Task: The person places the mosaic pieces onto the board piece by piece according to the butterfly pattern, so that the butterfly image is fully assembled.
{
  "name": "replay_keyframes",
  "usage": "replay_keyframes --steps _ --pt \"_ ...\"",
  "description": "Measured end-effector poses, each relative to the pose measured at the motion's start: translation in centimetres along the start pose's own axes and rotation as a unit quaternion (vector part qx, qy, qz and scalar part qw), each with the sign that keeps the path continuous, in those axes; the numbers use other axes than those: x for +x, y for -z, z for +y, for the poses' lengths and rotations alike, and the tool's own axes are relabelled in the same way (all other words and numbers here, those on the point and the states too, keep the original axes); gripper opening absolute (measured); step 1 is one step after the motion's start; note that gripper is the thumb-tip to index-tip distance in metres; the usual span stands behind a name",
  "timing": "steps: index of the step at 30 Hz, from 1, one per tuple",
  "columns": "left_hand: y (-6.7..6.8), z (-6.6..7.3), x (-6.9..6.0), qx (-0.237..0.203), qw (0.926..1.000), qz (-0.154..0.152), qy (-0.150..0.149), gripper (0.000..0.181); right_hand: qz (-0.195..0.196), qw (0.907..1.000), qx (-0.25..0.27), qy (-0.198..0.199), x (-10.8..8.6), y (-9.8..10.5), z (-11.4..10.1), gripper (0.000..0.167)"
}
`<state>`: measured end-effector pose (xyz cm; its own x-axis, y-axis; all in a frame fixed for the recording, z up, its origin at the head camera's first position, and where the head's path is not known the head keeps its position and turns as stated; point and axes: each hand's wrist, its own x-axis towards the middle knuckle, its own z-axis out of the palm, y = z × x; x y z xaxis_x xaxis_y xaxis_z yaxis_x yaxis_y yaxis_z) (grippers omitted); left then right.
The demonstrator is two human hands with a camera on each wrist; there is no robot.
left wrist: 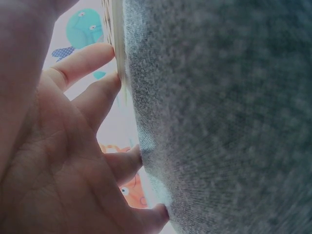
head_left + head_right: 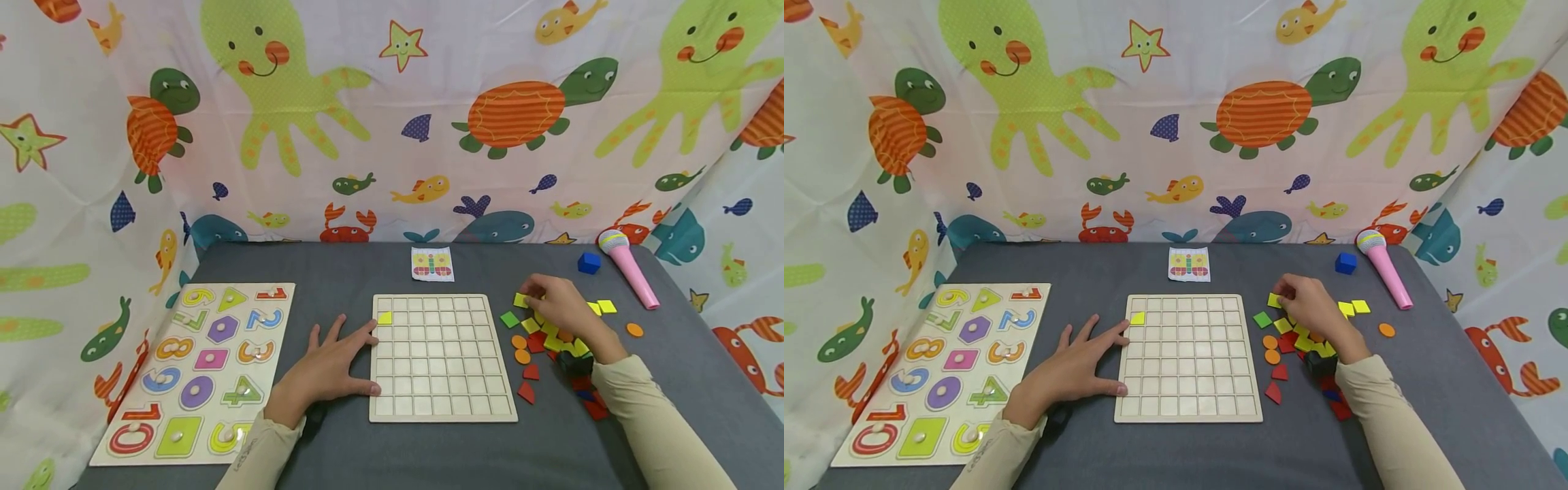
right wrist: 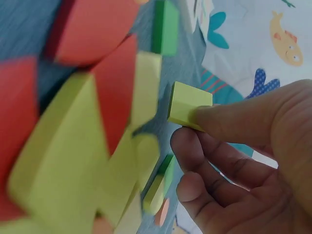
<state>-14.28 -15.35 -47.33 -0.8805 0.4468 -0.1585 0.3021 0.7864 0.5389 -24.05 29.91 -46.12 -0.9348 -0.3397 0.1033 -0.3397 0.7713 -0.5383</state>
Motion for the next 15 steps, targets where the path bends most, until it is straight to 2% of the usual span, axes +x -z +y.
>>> replay_keyframes --steps 15 --pt "0.1 0.0 -0.1 -0.001 1.0 -0.002 0.0 0.103 0.01 0.9984 0.048 0.026 2.3 -1.9 -4.2 0.009"
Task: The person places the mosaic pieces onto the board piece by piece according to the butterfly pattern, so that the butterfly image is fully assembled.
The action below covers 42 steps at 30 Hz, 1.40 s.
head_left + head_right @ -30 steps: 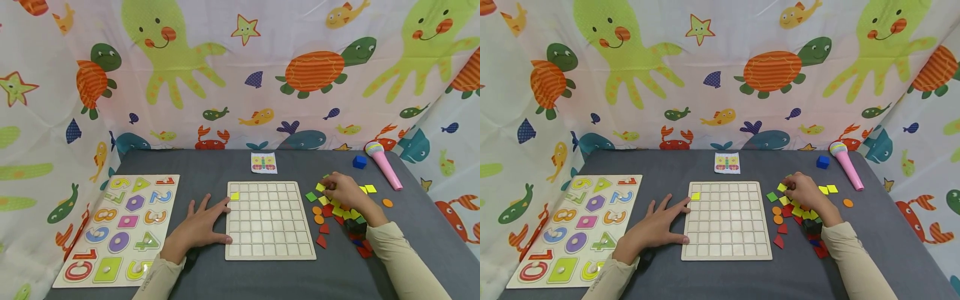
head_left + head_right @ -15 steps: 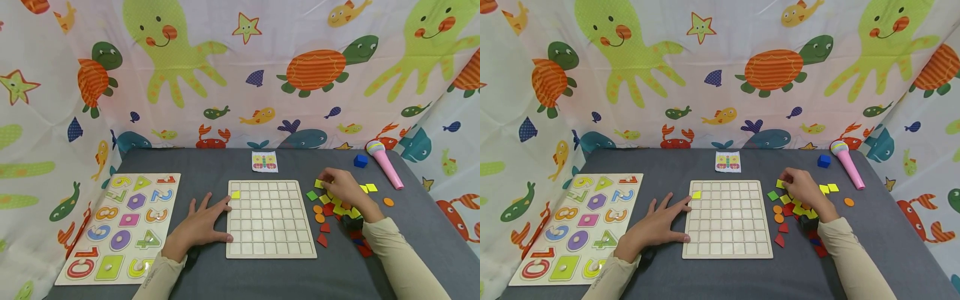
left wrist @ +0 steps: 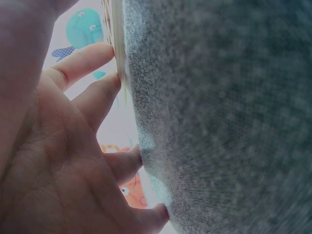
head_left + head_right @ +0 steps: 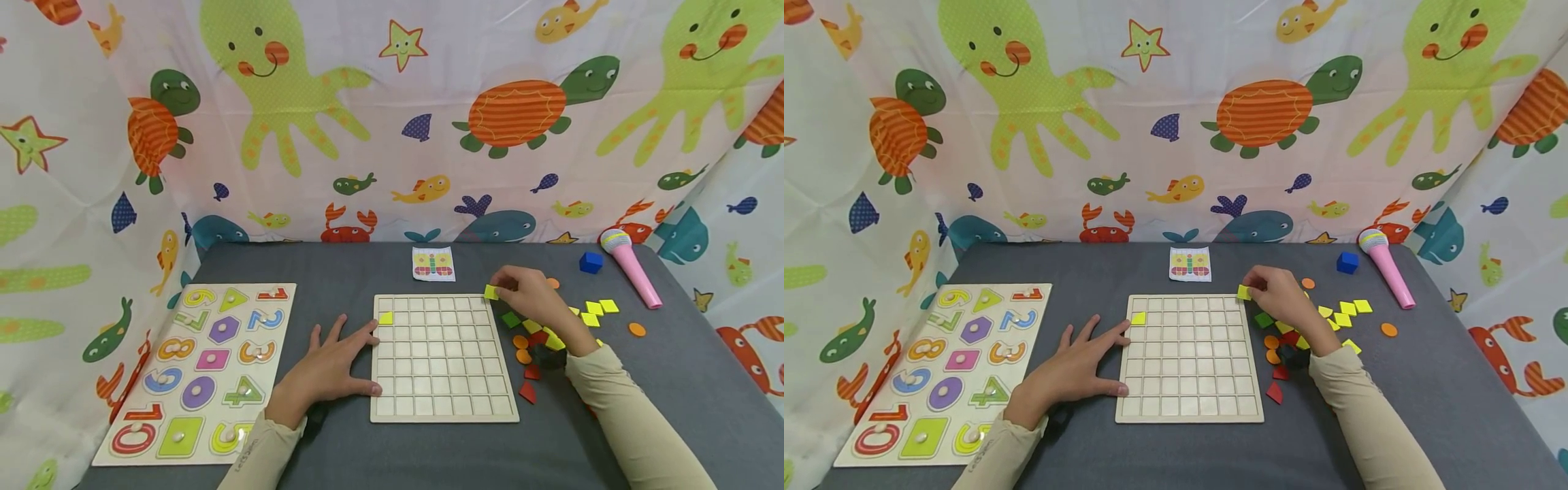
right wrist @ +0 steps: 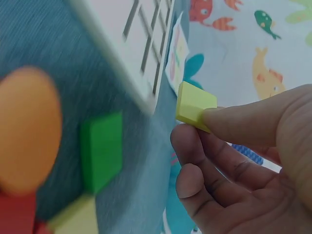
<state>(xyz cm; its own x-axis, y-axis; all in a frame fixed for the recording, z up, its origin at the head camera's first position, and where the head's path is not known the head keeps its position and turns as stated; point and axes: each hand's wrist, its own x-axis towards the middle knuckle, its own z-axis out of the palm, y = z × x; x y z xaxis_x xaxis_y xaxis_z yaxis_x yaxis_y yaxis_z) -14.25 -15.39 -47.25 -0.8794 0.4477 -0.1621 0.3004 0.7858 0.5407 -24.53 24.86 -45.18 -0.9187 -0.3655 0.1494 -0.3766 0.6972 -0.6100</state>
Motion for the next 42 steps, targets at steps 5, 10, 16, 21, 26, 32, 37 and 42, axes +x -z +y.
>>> replay_keyframes --steps 5,10,16,21,26,32,37,42 --pt "0.0 0.0 0.1 0.0 1.0 -0.002 0.001 0.102 -0.002 0.9999 0.015 0.0 0.6 -1.1 -1.5 0.008" --pt "0.0 0.1 0.1 0.001 1.0 -0.003 0.0 0.104 -0.016 0.9993 0.033 0.006 1.1 -2.1 -2.7 0.008" --pt "0.0 0.2 0.2 0.008 1.0 -0.001 -0.001 0.103 -0.032 0.9979 0.052 0.023 2.0 -3.4 -3.6 0.008" --pt "-0.1 0.1 0.3 0.013 0.9999 -0.001 -0.002 0.106 -0.048 0.9963 0.06 0.039 2.7 -4.6 -4.8 0.008" --pt "-0.1 0.0 0.2 0.008 1.0 -0.002 -0.001 0.105 -0.068 0.9937 0.07 0.056 3.3 -5.9 -6.3 0.008" --pt "-0.1 -0.1 0.2 0.009 1.0 -0.002 0.002 0.104 -0.075 0.9912 0.065 0.088 4.0 -7.1 -7.8 0.008" --pt "-0.1 0.0 0.2 0.016 0.9998 -0.003 0.008 0.102 -0.088 0.9886 0.07 0.1 4.4 -7.8 -8.6 0.01" --pt "-0.3 -0.2 0.3 0.017 0.9998 -0.003 0.01 0.1 -0.101 0.9878 0.071 0.094 4.8 -8.6 -9.0 0.011"
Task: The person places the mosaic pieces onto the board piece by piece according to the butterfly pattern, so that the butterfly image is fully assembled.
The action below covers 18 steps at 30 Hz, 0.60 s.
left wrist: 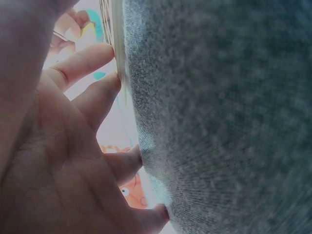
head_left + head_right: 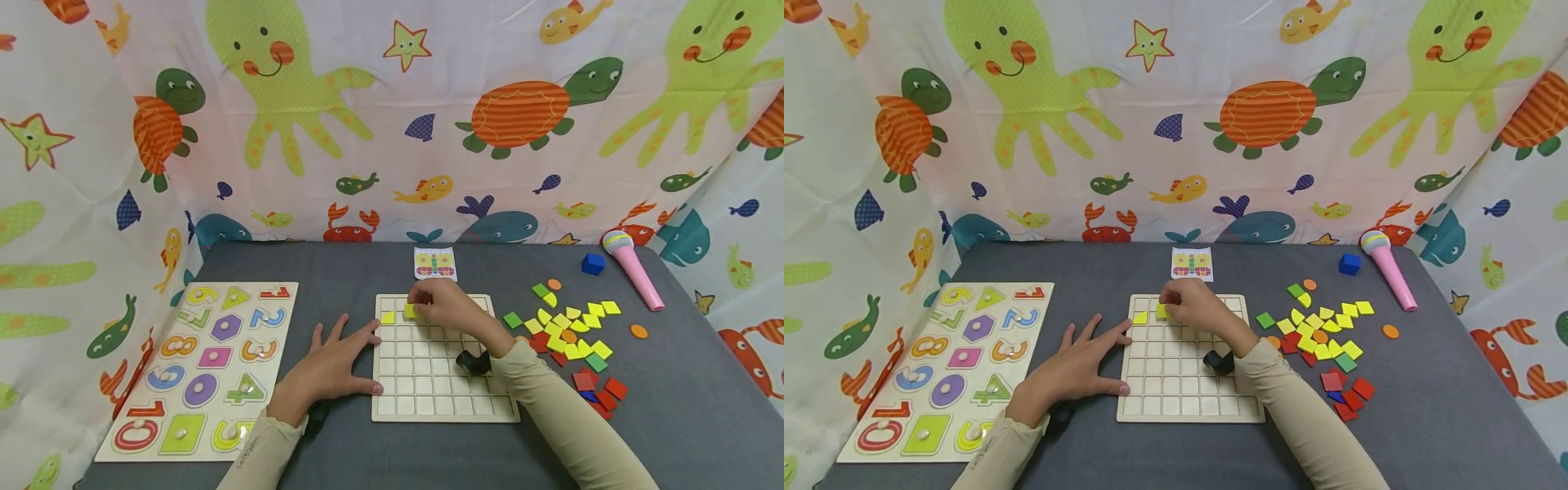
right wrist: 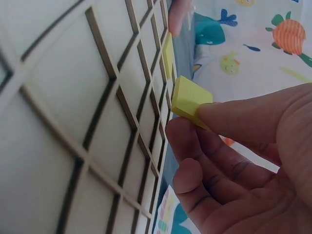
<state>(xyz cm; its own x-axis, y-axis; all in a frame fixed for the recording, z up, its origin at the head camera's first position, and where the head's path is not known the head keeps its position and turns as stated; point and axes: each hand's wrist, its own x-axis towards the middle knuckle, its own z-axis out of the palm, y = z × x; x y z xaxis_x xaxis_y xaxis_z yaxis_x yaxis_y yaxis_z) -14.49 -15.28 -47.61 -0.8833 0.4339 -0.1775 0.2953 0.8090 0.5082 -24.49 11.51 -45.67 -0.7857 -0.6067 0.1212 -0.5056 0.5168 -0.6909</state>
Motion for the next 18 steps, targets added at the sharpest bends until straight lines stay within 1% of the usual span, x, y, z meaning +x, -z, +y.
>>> replay_keyframes --steps 3,6,10,18 --pt "-0.1 -0.1 0.1 0.002 1.0 -0.001 -0.002 0.098 -0.007 1.0 0.002 -0.003 0.3 -0.5 0.0 0.011" --pt "0.0 0.0 0.1 0.0 1.0 -0.004 -0.002 0.092 -0.017 0.9998 0.005 -0.003 0.5 -0.9 0.0 0.01" --pt "0.0 0.1 0.0 -0.003 1.0 -0.005 -0.002 0.088 -0.027 0.9996 -0.003 0.0 0.6 -1.2 -0.1 0.009" --pt "0.0 -0.1 0.1 -0.002 1.0 -0.004 -0.004 0.09 -0.024 0.9993 -0.023 0.013 0.9 -1.7 -0.2 0.009"
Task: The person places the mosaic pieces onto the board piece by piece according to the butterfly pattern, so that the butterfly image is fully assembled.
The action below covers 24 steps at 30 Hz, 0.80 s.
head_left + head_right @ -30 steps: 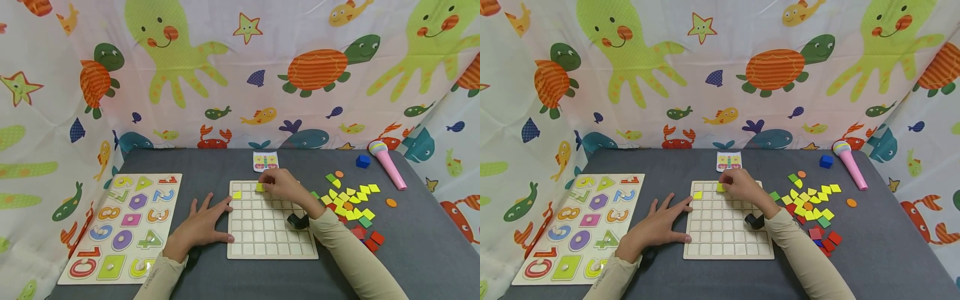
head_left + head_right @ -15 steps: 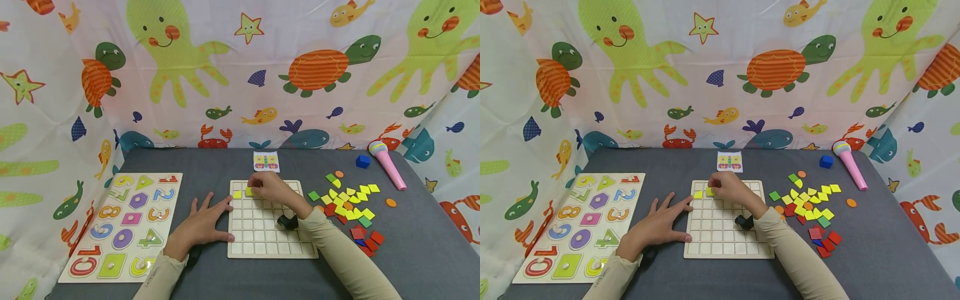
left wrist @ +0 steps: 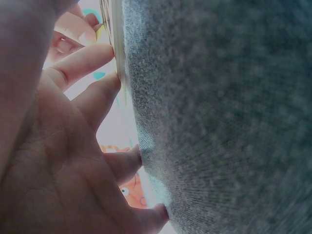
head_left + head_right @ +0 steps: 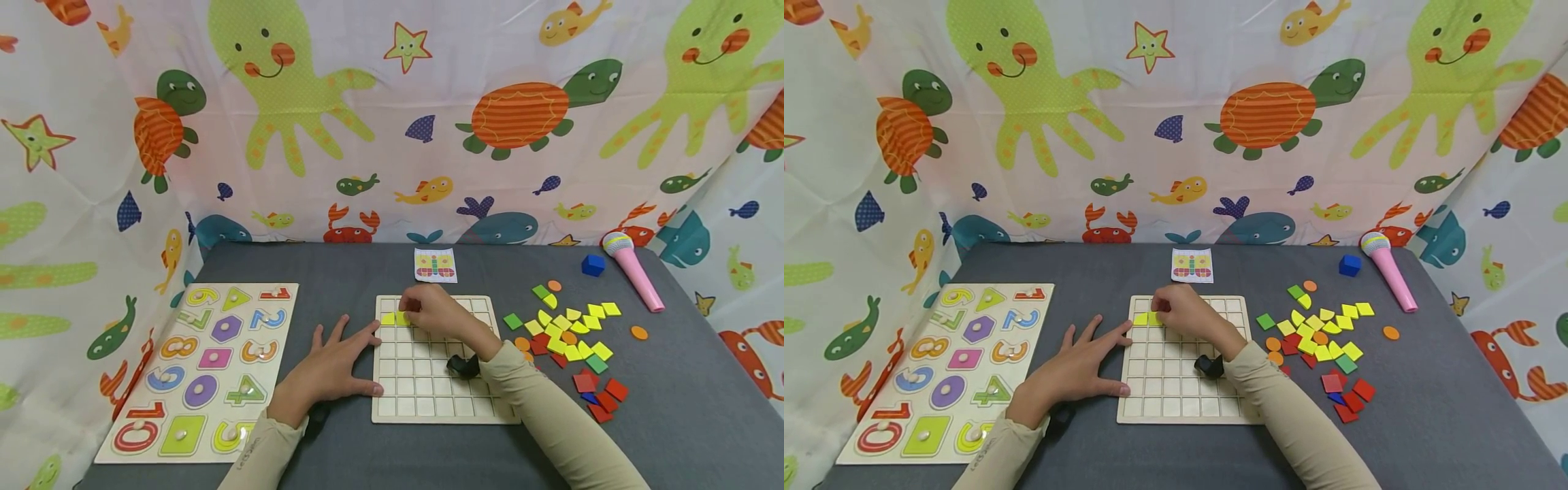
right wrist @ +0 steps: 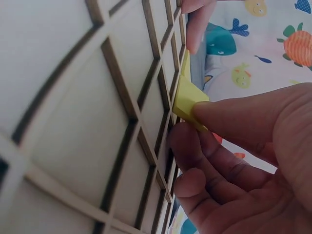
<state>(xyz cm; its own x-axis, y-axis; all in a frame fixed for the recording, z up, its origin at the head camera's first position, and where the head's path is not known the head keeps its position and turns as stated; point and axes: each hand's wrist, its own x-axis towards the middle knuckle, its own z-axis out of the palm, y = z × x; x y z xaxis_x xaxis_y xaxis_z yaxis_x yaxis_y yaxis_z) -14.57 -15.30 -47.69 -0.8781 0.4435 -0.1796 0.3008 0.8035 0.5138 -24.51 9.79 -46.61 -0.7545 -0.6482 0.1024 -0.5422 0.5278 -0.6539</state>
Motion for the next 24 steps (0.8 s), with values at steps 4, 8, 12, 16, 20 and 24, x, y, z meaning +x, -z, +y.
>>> replay_keyframes --steps 4,8,12,16,20,24 --pt "-0.1 0.0 -0.1 -0.003 1.0 0.0 -0.003 0.089 -0.002 0.9998 -0.02 0.004 0.0 -0.1 0.1 0.008" --pt "-0.1 0.0 -0.1 -0.005 1.0 0.001 -0.004 0.089 -0.012 0.9994 -0.033 0.001 -0.2 -0.1 0.2 0.009" --pt "-0.1 0.1 -0.1 -0.005 1.0 0.003 -0.003 0.09 -0.022 0.9988 -0.043 -0.005 -0.3 0.2 0.2 0.014" --pt "-0.1 0.0 0.0 0.0 1.0 0.005 -0.004 0.091 -0.018 0.9987 -0.044 -0.016 -0.9 0.9 0.4 0.028" --pt "-0.1 0.0 0.1 0.001 1.0 0.002 -0.003 0.094 -0.003 0.9991 -0.034 -0.024 -2.2 2.2 1.1 0.042" --pt "0.0 0.1 0.0 -0.003 1.0 0.004 -0.001 0.098 0.009 0.9989 -0.023 -0.039 -3.8 3.7 2.2 0.055"
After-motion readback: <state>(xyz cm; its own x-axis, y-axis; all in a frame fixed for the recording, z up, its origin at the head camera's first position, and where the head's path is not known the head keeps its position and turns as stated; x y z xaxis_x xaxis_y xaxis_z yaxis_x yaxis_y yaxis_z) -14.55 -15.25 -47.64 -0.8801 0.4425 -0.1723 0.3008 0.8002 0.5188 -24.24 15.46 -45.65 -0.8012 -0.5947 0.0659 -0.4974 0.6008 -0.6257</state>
